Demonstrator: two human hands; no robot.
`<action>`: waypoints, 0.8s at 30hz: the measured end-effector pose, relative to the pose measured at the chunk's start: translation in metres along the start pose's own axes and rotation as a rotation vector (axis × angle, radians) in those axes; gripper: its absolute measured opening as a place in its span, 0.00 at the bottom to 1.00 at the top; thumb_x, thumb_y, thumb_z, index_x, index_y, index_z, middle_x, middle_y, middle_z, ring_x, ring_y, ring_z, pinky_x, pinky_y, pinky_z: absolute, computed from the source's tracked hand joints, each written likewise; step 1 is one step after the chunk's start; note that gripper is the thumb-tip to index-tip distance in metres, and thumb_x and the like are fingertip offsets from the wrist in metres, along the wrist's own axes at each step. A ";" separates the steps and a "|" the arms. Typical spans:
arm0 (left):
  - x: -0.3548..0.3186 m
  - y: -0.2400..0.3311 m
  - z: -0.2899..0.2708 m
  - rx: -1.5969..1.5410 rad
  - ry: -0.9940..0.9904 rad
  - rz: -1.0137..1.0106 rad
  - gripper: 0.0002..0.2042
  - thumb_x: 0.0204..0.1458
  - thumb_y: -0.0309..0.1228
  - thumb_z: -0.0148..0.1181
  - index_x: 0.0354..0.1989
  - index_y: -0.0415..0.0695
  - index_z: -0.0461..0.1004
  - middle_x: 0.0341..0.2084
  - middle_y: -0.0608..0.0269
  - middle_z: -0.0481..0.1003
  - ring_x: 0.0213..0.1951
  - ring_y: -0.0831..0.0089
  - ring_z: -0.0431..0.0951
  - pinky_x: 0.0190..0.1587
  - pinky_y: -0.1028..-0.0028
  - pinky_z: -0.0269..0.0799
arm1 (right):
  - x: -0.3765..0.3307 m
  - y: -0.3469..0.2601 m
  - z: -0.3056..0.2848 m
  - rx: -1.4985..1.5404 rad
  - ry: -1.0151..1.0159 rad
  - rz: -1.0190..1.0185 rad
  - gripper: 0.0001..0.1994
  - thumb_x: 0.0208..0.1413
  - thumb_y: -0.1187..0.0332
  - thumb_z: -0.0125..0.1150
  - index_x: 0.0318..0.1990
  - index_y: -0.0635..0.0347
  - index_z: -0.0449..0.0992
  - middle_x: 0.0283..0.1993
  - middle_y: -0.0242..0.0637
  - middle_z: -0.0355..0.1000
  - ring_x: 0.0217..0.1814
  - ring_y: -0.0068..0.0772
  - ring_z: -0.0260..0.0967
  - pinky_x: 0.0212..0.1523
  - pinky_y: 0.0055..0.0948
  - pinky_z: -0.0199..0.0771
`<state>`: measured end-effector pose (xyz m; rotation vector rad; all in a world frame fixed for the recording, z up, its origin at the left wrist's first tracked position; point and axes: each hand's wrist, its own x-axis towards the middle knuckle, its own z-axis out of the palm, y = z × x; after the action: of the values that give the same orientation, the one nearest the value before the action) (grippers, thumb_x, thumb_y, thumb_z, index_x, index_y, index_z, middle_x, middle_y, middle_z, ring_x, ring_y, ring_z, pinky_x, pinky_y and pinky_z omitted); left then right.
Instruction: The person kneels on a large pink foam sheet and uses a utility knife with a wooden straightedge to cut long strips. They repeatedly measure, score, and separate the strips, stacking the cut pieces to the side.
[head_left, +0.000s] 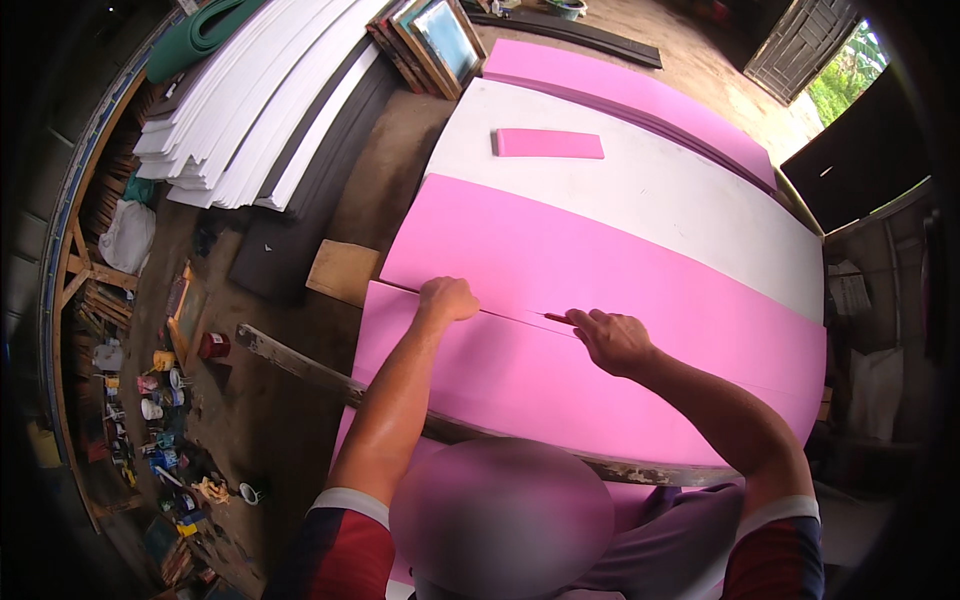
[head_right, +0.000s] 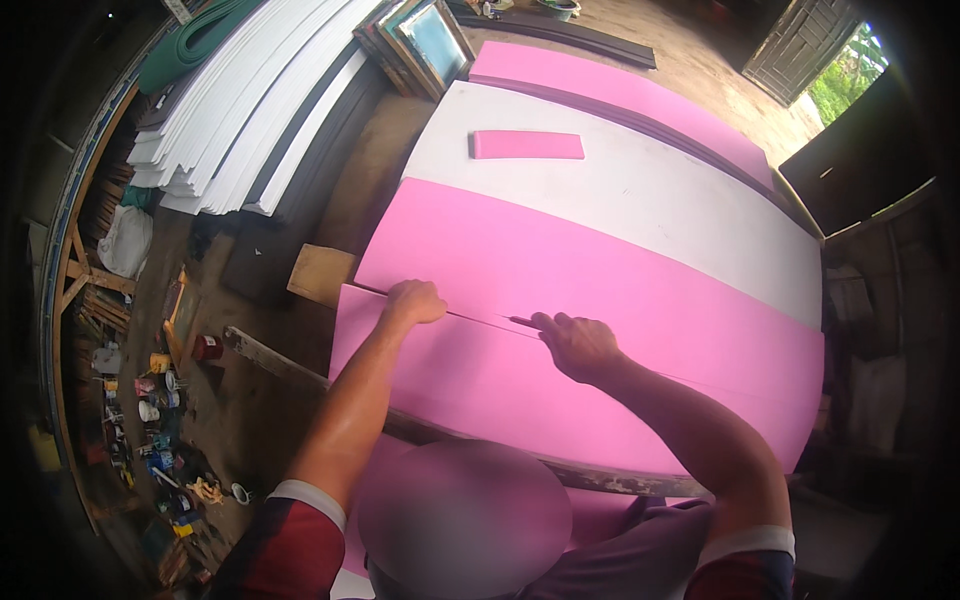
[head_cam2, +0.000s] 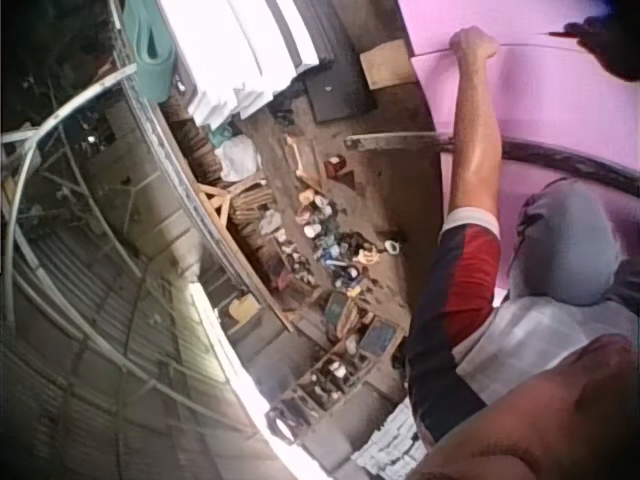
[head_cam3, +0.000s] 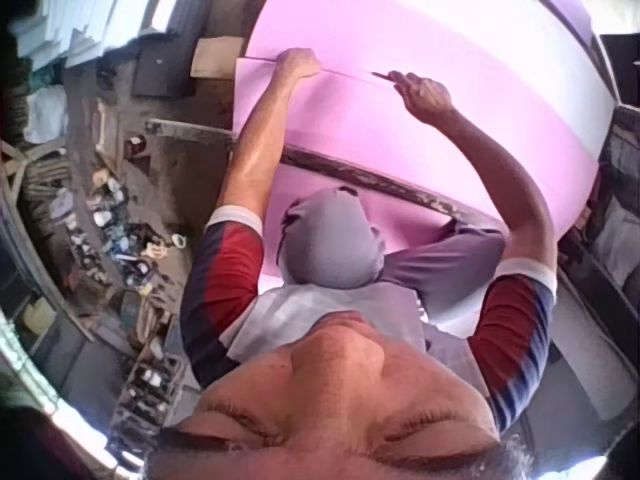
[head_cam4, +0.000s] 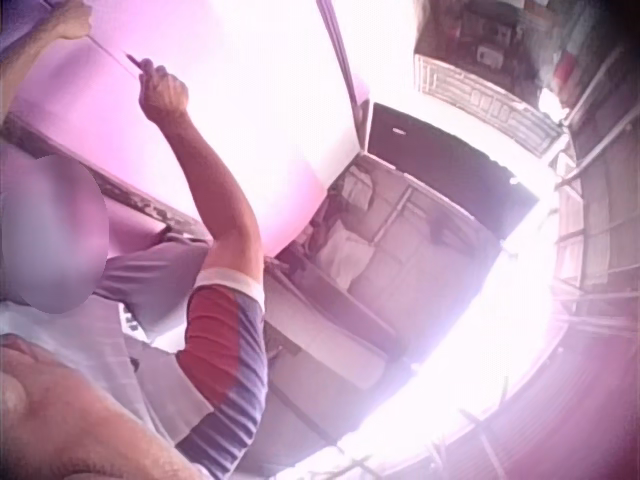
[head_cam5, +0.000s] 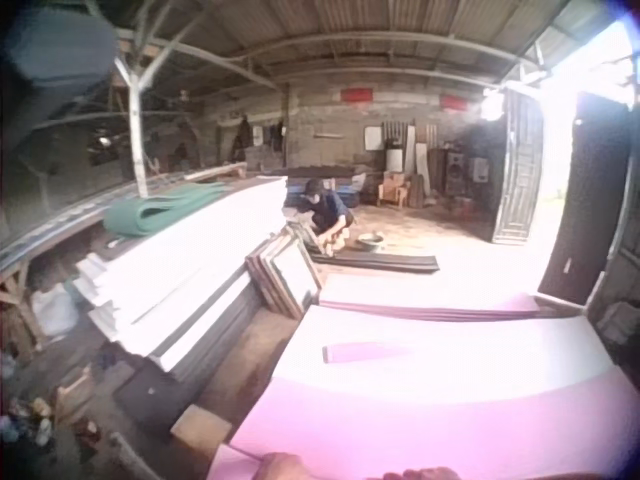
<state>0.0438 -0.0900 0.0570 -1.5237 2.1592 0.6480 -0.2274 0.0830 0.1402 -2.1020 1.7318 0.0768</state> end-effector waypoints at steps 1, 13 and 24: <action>0.002 0.005 0.012 0.007 0.007 0.022 0.18 0.53 0.38 0.54 0.40 0.41 0.86 0.42 0.44 0.84 0.48 0.50 0.85 0.52 0.56 0.77 | 0.007 -0.009 -0.002 0.004 -0.005 -0.012 0.13 0.73 0.59 0.49 0.59 0.50 0.69 0.39 0.45 0.78 0.35 0.51 0.80 0.30 0.51 0.79; -0.058 0.012 0.032 -0.022 0.505 0.189 0.16 0.55 0.37 0.56 0.22 0.42 0.84 0.22 0.50 0.81 0.32 0.49 0.82 0.43 0.52 0.69 | 0.023 -0.017 0.032 -0.026 -0.037 -0.098 0.16 0.67 0.70 0.48 0.61 0.54 0.67 0.39 0.46 0.76 0.36 0.50 0.81 0.30 0.49 0.80; -0.061 0.010 0.034 -0.027 0.495 0.194 0.15 0.55 0.36 0.56 0.22 0.44 0.84 0.24 0.50 0.82 0.34 0.52 0.83 0.46 0.53 0.69 | -0.005 0.020 0.028 -0.147 -0.223 -0.011 0.17 0.65 0.71 0.51 0.61 0.55 0.67 0.40 0.45 0.78 0.37 0.48 0.82 0.34 0.48 0.82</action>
<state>0.0561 -0.0216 0.0660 -1.6325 2.6989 0.3857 -0.2416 0.0941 0.1106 -2.1131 1.6244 0.4314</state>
